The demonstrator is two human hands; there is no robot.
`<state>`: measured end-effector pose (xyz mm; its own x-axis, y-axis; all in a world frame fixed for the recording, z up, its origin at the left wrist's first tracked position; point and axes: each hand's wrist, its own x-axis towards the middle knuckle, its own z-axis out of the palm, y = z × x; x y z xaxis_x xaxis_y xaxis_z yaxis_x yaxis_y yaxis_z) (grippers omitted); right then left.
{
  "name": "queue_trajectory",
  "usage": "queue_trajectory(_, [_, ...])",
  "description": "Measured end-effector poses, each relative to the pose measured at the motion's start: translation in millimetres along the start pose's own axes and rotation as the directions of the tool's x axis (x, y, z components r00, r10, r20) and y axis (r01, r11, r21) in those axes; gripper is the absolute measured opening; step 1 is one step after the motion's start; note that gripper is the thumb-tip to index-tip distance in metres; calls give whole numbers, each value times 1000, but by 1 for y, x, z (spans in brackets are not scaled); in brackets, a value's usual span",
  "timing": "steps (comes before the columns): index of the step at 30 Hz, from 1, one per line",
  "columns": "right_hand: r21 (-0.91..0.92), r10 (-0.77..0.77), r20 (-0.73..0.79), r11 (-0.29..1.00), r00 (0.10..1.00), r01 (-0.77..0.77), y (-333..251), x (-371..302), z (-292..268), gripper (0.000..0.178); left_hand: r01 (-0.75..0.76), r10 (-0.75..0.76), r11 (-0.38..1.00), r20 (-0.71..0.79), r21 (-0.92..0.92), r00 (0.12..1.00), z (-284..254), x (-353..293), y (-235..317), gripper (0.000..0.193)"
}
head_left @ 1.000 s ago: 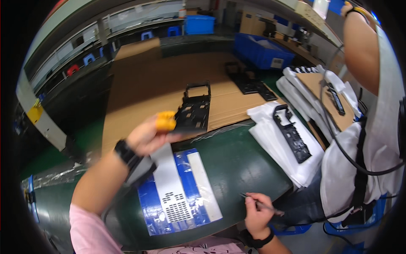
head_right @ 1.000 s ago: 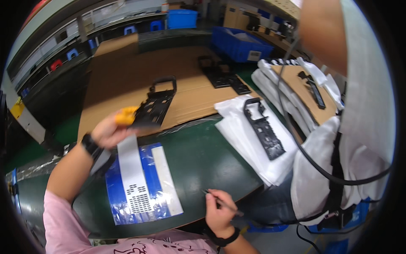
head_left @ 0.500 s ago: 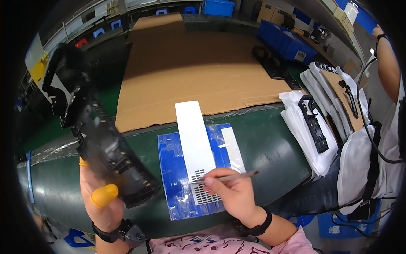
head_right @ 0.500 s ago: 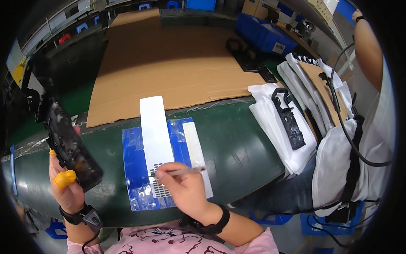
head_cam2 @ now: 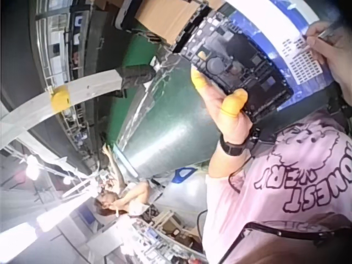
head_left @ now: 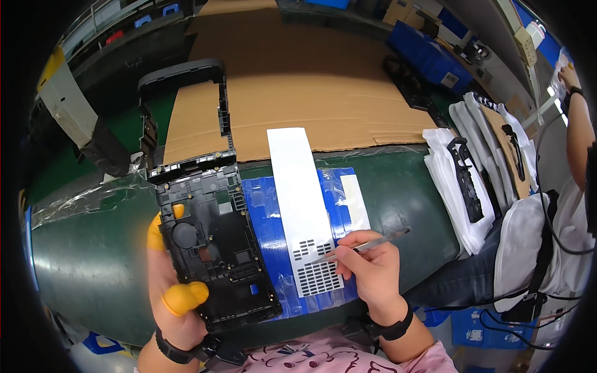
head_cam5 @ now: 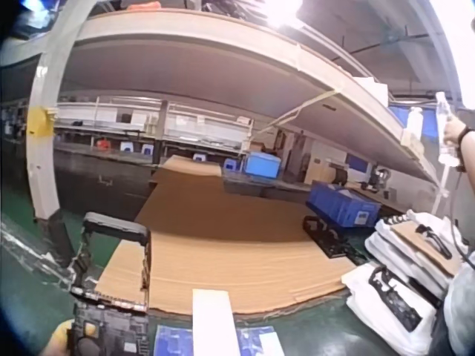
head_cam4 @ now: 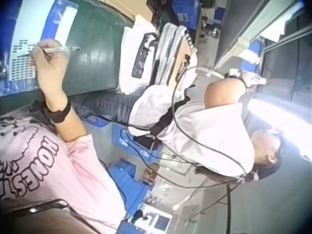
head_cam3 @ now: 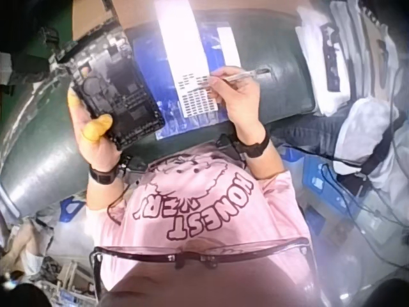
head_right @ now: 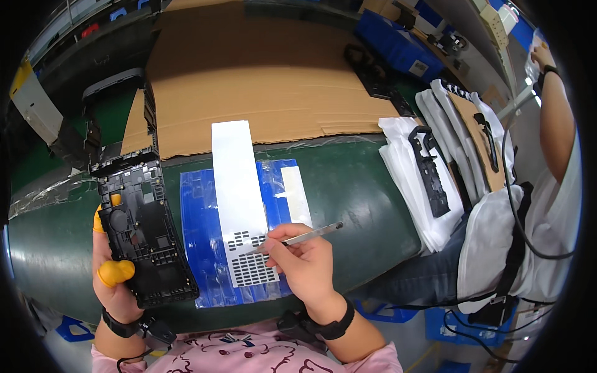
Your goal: The person is seen assembling electronic components using a small tool.
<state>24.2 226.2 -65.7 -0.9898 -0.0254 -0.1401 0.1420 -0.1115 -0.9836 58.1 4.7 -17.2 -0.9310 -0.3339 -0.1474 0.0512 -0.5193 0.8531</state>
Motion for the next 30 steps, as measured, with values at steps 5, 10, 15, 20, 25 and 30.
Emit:
queue_trajectory(5, [-4, 7, 8, 1000, 1000, -7, 1, 2, -3, 10, -18, 19, 999, 19, -48, 1000, -3, 1, -6, 88])
queue_trajectory(10, [-33, 34, 29, 999, 999, -33, 2, 3, -3, 11, 109, -56, 974, 252, -200, 966, -4, 3, -4, 77])
queue_trajectory(15, [-8, 35, 21, 999, 999, -35, 3, 1, -1, 11, 425, -248, 817, 428, -390, 869, -14, 11, -2, 77])
queue_trajectory(20, [62, -4, -1, 998, 1000, 4, 5, -2, -3, 13, 354, -185, 896, 501, -267, 845, -33, 14, -7, 87])
queue_trajectory(25, [132, -163, -98, 976, 982, 175, -19, -15, -2, 10, 356, -249, 894, 362, -270, 899, -10, 12, -7, 73])
queue_trajectory(30, [177, -261, -157, 941, 952, 288, -47, -31, 1, 15, 340, -265, 921, 335, -188, 904, -10, 8, -23, 74])
